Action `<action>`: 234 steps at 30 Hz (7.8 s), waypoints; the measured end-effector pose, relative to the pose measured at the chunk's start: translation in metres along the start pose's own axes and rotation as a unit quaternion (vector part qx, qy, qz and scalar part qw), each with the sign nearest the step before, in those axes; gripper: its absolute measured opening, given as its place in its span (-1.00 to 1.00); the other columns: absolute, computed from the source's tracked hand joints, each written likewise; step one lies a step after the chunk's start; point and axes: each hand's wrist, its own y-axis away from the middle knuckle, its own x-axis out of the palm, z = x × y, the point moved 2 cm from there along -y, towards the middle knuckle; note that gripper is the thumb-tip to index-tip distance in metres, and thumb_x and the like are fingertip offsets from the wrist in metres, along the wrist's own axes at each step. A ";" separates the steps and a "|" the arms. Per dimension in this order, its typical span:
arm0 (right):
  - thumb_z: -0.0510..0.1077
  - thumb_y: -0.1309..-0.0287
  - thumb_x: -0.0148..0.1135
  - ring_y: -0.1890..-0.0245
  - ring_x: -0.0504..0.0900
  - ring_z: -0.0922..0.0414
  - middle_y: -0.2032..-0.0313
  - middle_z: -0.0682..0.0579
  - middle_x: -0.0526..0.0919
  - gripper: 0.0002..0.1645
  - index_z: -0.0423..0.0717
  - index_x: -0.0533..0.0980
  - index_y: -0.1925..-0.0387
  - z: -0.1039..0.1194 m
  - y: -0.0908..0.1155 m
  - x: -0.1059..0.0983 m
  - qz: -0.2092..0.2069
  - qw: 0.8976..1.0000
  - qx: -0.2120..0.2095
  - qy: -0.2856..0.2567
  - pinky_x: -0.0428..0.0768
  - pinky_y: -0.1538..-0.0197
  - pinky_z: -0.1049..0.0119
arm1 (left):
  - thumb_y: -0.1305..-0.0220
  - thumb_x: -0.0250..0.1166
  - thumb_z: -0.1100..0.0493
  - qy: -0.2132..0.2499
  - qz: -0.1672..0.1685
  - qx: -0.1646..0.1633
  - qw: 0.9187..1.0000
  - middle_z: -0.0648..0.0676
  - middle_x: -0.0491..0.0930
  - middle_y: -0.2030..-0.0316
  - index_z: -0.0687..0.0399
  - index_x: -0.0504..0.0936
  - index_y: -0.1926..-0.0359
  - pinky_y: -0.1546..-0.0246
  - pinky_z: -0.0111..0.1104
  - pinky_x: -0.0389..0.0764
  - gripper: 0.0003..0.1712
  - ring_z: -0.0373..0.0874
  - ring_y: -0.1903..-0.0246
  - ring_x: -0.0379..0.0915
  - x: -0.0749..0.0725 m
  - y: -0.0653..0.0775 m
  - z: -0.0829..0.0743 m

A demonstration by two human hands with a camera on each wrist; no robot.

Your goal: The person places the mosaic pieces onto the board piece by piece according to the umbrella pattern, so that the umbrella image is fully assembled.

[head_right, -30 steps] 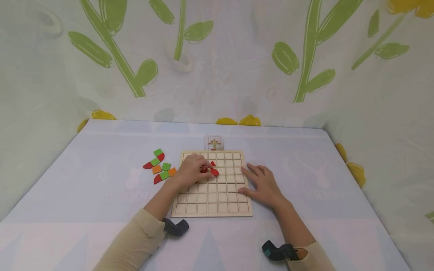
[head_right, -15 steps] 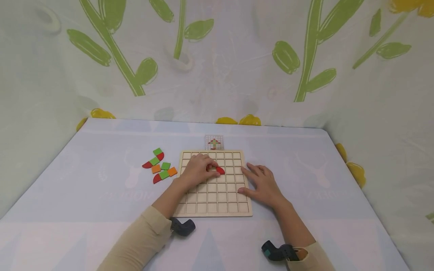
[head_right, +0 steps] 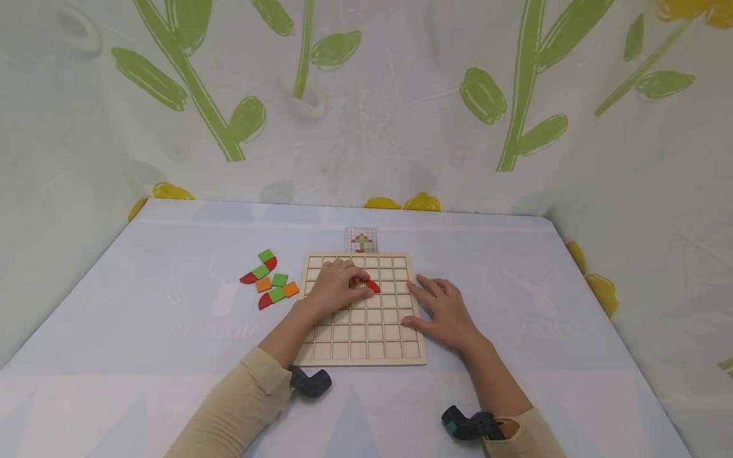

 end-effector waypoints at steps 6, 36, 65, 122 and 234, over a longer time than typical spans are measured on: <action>0.30 0.00 0.26 -0.29 0.15 -0.17 -0.36 -0.09 0.24 -0.11 0.02 0.30 -0.33 0.001 0.000 0.001 -0.001 1.000 -0.002 0.000 0.14 -0.22 -0.23 | -0.16 0.29 -0.17 0.000 -0.006 0.003 1.000 -0.17 0.41 0.48 -0.12 0.69 0.17 0.26 -0.33 0.24 -0.67 -0.23 0.38 0.25 0.001 0.000 0.002; 0.30 0.01 0.27 -0.28 0.16 -0.20 -0.35 -0.10 0.25 -0.11 0.01 0.32 -0.31 -0.001 0.000 0.000 -0.006 1.000 -0.002 0.000 0.15 -0.22 -0.24 | -0.06 0.38 -0.10 0.055 -0.021 -0.070 0.996 -0.13 0.45 0.51 -0.06 0.68 0.09 0.12 -0.18 0.28 -0.60 -0.16 0.25 0.35 -0.031 0.020 0.024; 0.27 0.00 0.28 -0.25 0.19 -0.24 -0.33 -0.14 0.27 -0.12 -0.03 0.33 -0.30 -0.002 0.001 0.000 -0.010 1.000 -0.018 0.001 0.17 -0.18 -0.26 | -0.03 0.45 0.05 0.107 -0.063 -0.069 0.990 -0.03 0.46 0.40 0.02 0.65 0.09 0.21 -0.27 0.30 -0.61 -0.13 0.29 0.28 -0.077 0.083 0.074; 0.26 -0.02 0.26 -0.28 0.14 -0.21 -0.36 -0.11 0.23 -0.12 0.00 0.29 -0.33 -0.003 -0.001 0.002 0.001 1.000 -0.007 0.005 0.14 -0.21 -0.24 | -0.01 0.45 0.11 0.113 0.133 -0.035 0.984 -0.20 0.53 0.42 -0.10 0.68 0.26 0.24 -0.40 0.50 -0.79 -0.25 0.35 0.42 -0.090 0.118 0.102; 0.26 0.01 0.29 -0.27 0.16 -0.18 -0.35 -0.11 0.26 -0.12 -0.02 0.33 -0.31 0.000 0.000 0.000 -0.005 1.000 -0.009 -0.003 0.15 -0.21 -0.24 | 0.18 0.54 -0.11 0.078 -0.015 0.144 0.986 -0.15 0.44 0.57 -0.12 0.72 0.38 0.22 -0.33 0.29 -0.68 -0.33 0.43 0.28 -0.043 0.047 0.029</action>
